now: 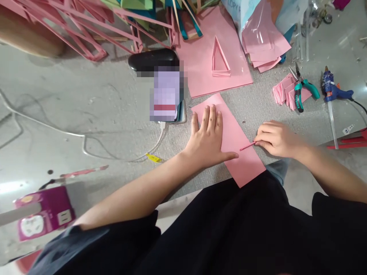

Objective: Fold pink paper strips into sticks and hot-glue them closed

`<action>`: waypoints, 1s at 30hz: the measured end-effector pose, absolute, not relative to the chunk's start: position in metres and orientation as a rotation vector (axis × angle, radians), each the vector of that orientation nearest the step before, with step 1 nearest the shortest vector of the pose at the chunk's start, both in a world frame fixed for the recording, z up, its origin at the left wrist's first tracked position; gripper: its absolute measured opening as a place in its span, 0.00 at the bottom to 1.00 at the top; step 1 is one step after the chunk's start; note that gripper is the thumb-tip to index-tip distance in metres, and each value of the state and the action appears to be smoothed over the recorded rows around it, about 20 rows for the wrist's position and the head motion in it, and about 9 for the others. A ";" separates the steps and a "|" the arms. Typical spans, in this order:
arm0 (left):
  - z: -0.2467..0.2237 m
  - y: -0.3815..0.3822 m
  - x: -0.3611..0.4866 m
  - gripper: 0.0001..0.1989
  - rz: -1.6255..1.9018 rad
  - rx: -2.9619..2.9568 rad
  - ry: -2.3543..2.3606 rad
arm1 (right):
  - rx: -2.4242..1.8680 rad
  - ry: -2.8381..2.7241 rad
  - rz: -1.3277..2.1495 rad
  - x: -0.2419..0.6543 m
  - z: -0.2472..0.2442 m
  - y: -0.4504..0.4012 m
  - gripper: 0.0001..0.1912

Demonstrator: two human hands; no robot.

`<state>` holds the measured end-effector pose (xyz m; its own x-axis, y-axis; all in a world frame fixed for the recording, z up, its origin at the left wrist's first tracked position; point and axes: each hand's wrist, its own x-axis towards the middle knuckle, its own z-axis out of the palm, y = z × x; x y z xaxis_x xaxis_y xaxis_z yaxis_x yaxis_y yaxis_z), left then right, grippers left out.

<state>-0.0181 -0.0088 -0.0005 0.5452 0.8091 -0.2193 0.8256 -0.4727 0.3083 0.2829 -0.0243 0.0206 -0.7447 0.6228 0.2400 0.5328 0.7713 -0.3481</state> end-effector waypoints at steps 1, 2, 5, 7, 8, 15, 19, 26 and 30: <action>-0.003 -0.007 -0.019 0.77 -0.041 2.430 1.295 | -0.882 -2.630 0.380 0.284 0.021 -0.020 0.12; -0.005 -0.005 -0.021 0.77 -0.023 2.453 1.248 | -0.881 -2.643 0.390 0.284 0.021 -0.016 0.13; -0.008 -0.001 -0.023 0.77 0.028 2.512 1.139 | -0.910 -2.674 0.428 0.282 0.022 -0.008 0.14; -0.009 0.001 -0.024 0.77 0.044 2.532 1.107 | -0.944 -2.659 0.455 0.280 0.020 -0.003 0.14; -0.009 0.001 -0.024 0.77 0.043 2.537 1.103 | -0.962 -2.644 0.463 0.278 0.019 0.000 0.13; -0.007 -0.001 -0.022 0.76 0.037 2.539 1.130 | -1.082 -2.538 0.490 0.270 0.010 0.034 0.11; -0.007 -0.001 -0.021 0.76 0.035 2.543 1.140 | -1.175 -2.503 0.493 0.266 0.008 0.053 0.09; -0.004 0.002 -0.019 0.75 -0.038 2.527 1.141 | -1.232 -2.442 0.476 0.258 0.004 0.080 0.08; -0.003 0.003 -0.018 0.74 -0.046 2.522 1.131 | -1.239 -2.417 0.447 0.255 0.002 0.096 0.08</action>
<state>-0.0181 0.0026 -0.0030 0.6764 0.7142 -0.1802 0.7265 -0.6066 0.3228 0.2548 0.0960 0.0019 -0.5355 0.8224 0.1923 0.6992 0.5594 -0.4452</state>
